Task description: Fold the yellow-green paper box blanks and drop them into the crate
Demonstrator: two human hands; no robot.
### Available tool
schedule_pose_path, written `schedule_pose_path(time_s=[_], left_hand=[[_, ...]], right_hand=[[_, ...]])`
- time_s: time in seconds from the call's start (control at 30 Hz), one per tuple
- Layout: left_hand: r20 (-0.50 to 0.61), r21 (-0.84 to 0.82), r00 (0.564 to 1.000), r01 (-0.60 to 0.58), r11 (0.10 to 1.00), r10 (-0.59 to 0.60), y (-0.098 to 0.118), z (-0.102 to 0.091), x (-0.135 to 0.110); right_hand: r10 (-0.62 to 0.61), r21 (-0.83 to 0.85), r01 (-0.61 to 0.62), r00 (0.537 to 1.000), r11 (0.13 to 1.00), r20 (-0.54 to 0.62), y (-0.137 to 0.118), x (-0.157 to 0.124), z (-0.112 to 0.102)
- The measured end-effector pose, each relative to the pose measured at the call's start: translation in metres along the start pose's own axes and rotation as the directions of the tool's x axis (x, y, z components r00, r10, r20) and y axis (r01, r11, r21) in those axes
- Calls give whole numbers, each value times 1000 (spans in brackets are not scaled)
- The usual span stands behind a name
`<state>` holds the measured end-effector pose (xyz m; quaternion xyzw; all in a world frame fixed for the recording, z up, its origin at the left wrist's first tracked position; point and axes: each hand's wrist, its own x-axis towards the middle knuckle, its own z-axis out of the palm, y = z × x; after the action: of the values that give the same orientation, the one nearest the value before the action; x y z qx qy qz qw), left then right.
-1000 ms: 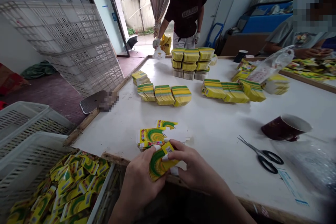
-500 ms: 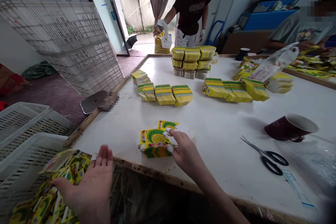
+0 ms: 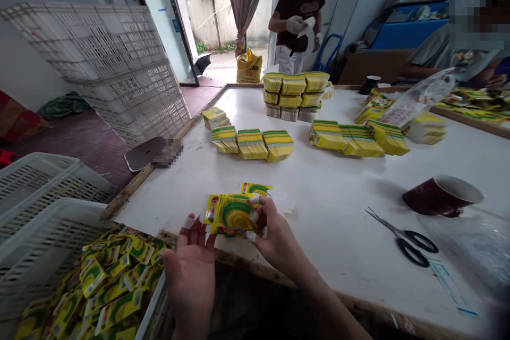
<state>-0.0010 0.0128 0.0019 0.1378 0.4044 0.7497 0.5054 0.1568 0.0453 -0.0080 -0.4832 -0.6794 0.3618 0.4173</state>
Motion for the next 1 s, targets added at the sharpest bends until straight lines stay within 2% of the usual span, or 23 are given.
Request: schedule_pose_path(time_s=[0.07, 0.13, 0.27, 0.37, 0.57, 0.7, 0.87, 1.0], left_hand=[[97, 27, 995, -39, 999, 36, -7, 7, -10], [144, 19, 989, -40, 999, 37, -9, 15, -17], [147, -104, 986, -68, 992, 82, -8, 27, -18], [136, -32, 989, -58, 998, 62, -11, 28, -16], [174, 191, 982, 41, 981, -75, -26, 16, -16], [107, 208, 993, 22, 978, -45, -30, 14, -12], [39, 254, 999, -32, 967, 23, -29, 14, -9], [26, 316, 995, -97, 944, 93, -32, 8, -11]], right_hand=[[12, 201, -22, 999, 979, 52, -12, -9, 5], [1, 333, -45, 991, 942, 130, -24, -20, 11], [-35, 433, -74, 970, 898, 239, -35, -34, 19], [-4, 508, -127, 969, 852, 247, -34, -33, 20], [75, 779, -303, 946, 550, 314, -26, -17, 6], [142, 832, -361, 932, 422, 332, -18, -15, -1], [172, 845, -347, 937, 407, 302, -16, -15, 2], [195, 823, -297, 953, 484, 230, -18, -14, 7]])
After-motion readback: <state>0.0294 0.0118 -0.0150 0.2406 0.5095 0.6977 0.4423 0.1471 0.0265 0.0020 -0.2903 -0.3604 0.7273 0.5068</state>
